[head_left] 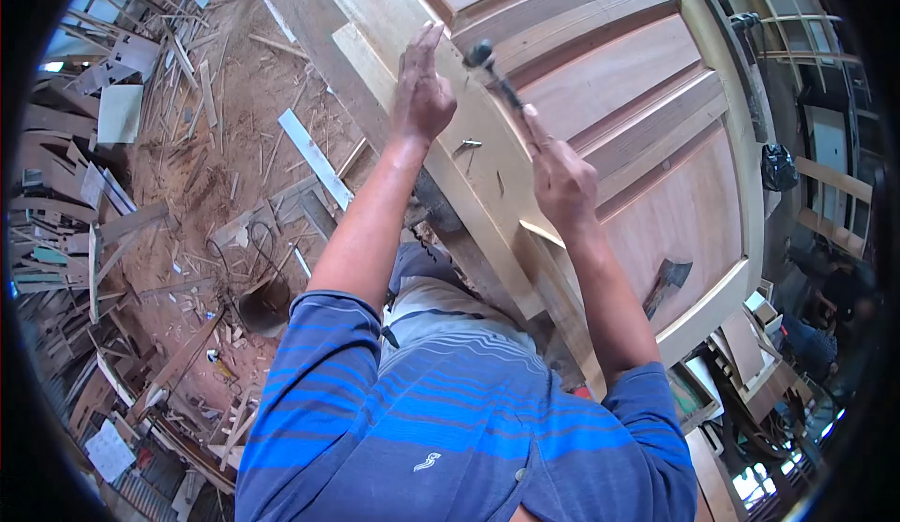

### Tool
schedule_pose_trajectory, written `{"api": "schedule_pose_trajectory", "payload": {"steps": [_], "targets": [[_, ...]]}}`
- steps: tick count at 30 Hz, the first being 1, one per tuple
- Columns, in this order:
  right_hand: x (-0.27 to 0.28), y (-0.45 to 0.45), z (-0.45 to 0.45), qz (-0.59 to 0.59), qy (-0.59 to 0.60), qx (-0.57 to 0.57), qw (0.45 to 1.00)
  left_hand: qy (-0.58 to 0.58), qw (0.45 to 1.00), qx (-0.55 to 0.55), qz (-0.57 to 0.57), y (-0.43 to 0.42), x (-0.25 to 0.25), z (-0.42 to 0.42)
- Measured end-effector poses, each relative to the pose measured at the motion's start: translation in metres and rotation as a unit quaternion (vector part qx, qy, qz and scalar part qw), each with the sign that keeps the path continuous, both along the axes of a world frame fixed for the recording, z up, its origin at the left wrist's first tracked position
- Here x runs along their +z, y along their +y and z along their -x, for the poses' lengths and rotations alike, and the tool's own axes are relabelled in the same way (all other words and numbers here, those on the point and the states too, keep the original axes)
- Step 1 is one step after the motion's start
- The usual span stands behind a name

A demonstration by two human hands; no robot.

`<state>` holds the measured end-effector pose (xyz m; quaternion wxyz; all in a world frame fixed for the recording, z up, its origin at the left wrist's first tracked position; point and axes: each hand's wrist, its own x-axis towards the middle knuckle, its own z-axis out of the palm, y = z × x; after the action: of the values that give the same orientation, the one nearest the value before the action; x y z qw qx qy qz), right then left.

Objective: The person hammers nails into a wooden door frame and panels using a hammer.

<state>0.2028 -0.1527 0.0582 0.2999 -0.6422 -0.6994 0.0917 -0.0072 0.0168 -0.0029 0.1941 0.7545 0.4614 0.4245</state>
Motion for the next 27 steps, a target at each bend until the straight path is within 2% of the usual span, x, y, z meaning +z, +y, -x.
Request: {"api": "schedule_pose_trajectory", "payload": {"steps": [3, 5, 7, 9, 12, 15, 17, 19, 20, 23, 24, 27], "targets": [[0.013, -0.004, 0.010, -0.135, 0.078, 0.009, 0.988, 0.004, 1.000, 0.001, 0.020, -0.009, -0.002, 0.003], [-0.006, -0.010, 0.010, -0.221, 0.112, 0.004, 0.969, 0.003, 1.000, -0.001, 0.019, -0.007, -0.003, 0.003], [-0.018, -0.013, -0.001, 0.017, -0.053, 0.019, 0.998, -0.002, 1.000, 0.000, 0.023, -0.009, -0.004, 0.001], [-0.019, -0.012, 0.000, 0.085, -0.084, 0.009, 0.993, 0.006, 1.000, 0.001, 0.021, -0.007, -0.001, 0.001], [0.007, -0.009, 0.013, -0.023, 0.007, 0.014, 1.000, 0.005, 1.000, 0.004, 0.026, -0.011, -0.005, 0.002], [0.001, -0.013, 0.019, -0.142, 0.078, -0.021, 0.987, -0.022, 0.999, 0.006, 0.024, -0.008, -0.006, 0.006], [-0.002, -0.013, 0.008, -0.005, -0.023, -0.005, 1.000, -0.022, 1.000, 0.012, 0.014, -0.006, -0.007, 0.003], [0.008, -0.006, 0.004, 0.136, -0.156, -0.002, 0.978, -0.019, 1.000, 0.006, 0.008, -0.006, -0.002, 0.000], [0.014, -0.004, 0.002, 0.133, -0.126, -0.002, 0.983, -0.018, 1.000, 0.008, 0.013, -0.004, -0.002, 0.000], [0.002, -0.014, 0.013, -0.002, 0.012, -0.039, 0.999, -0.012, 1.000, 0.005, 0.016, -0.004, -0.004, 0.002], [-0.006, -0.015, 0.013, -0.008, 0.018, -0.035, 0.999, -0.012, 1.000, 0.003, 0.012, -0.006, -0.006, 0.003], [-0.011, -0.015, 0.008, 0.191, -0.131, -0.024, 0.973, -0.002, 1.000, 0.011, 0.011, -0.008, -0.001, 0.000]]}}
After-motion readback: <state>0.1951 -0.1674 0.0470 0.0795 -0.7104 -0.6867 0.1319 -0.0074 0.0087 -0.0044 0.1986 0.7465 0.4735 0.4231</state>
